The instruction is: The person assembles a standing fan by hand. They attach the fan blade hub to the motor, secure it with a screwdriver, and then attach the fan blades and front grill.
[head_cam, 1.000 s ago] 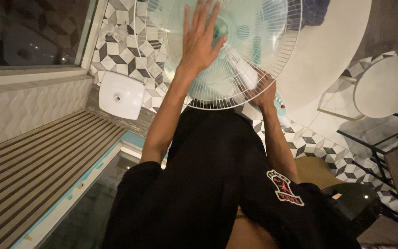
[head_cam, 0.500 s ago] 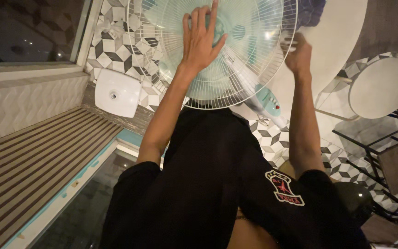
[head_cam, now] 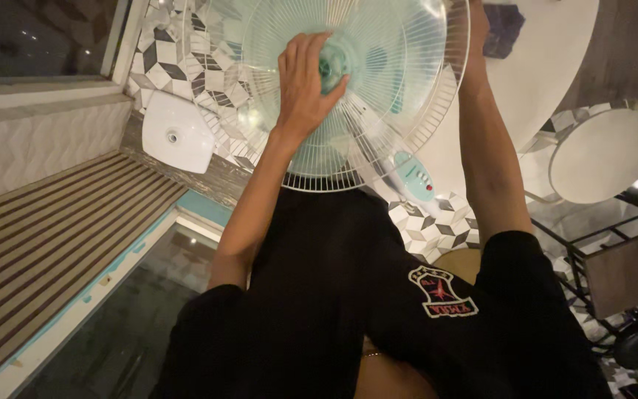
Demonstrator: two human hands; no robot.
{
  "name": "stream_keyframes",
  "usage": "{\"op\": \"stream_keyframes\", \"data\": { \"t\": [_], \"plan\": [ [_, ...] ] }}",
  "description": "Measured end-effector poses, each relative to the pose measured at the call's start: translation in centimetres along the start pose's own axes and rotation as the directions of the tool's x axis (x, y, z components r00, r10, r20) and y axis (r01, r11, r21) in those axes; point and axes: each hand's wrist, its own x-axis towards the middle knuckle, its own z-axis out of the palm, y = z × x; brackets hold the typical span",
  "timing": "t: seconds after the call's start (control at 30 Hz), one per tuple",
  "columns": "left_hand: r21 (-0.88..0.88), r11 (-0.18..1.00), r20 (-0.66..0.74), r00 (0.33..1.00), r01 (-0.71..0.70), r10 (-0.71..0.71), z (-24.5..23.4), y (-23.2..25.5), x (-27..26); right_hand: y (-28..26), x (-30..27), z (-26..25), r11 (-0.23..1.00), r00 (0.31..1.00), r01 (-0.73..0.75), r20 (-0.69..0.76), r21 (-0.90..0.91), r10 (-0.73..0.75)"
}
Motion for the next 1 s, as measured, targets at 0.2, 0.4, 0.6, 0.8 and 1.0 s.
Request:
{"op": "stream_keyframes", "data": {
  "t": [0.2,0.4,0.6,0.8,1.0],
  "plan": [
    [-0.082,0.996,-0.009,0.999,0.042,-0.042,-0.3,0.1,0.4,1.3,2.1,2.3,0.997,1.000,-0.007,0.019,-0.082,0.008],
    [-0.127,0.992,0.039,0.999,0.005,-0.001,-2.0,0.1,0.4,1.6,2.2,3.1,0.997,1.000,-0.019,0.015,-0.076,0.020],
    [-0.160,0.987,0.060,0.998,-0.019,0.029,-3.0,-0.8,-0.1,1.7,2.2,1.7,0.999,0.999,-0.018,-0.029,-0.028,0.018],
    [-0.213,0.977,0.007,1.000,-0.003,0.004,-2.0,-1.6,-0.8,0.2,1.8,-1.1,0.992,0.999,-0.012,-0.034,0.128,0.016],
    [-0.237,0.971,-0.010,1.000,-0.021,0.019,-3.0,-1.0,-0.5,-8.7,-3.4,-6.4,0.937,0.989,0.142,-0.088,0.318,-0.120]
  ]
}}
